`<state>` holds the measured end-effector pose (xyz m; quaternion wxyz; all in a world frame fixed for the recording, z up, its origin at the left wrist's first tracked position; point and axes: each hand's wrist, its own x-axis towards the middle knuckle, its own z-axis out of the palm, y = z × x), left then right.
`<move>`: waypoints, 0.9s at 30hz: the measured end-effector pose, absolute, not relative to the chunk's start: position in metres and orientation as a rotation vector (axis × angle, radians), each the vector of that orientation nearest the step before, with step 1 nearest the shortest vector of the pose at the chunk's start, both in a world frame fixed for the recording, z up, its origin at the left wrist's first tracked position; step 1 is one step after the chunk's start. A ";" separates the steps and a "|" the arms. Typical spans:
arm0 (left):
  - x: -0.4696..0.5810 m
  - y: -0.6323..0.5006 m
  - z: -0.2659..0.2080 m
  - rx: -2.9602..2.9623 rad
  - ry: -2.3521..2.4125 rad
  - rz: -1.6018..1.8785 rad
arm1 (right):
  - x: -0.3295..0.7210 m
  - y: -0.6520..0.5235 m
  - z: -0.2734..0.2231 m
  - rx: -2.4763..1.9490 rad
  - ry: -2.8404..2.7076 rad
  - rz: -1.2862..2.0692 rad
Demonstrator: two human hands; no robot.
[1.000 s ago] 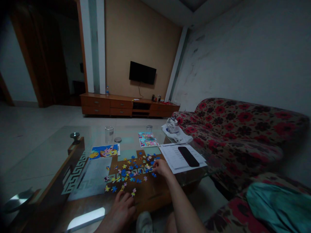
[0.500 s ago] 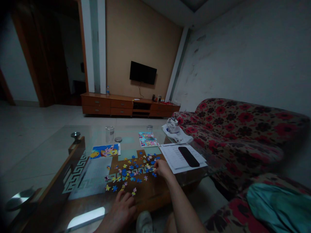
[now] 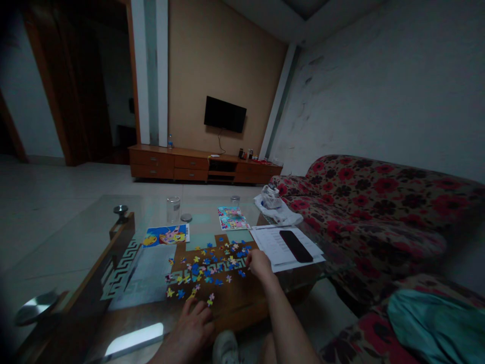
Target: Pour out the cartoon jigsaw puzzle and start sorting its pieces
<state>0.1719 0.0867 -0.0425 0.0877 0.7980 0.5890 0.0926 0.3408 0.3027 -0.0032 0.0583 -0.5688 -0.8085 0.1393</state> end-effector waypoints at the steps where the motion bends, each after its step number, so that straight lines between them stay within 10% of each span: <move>1: 0.172 0.086 -0.041 2.371 1.753 0.275 | 0.339 0.301 -0.001 -1.736 -2.453 0.409; 27: 0.177 0.092 -0.076 2.491 1.797 0.362 | 0.303 0.294 -0.010 -1.413 -2.654 0.371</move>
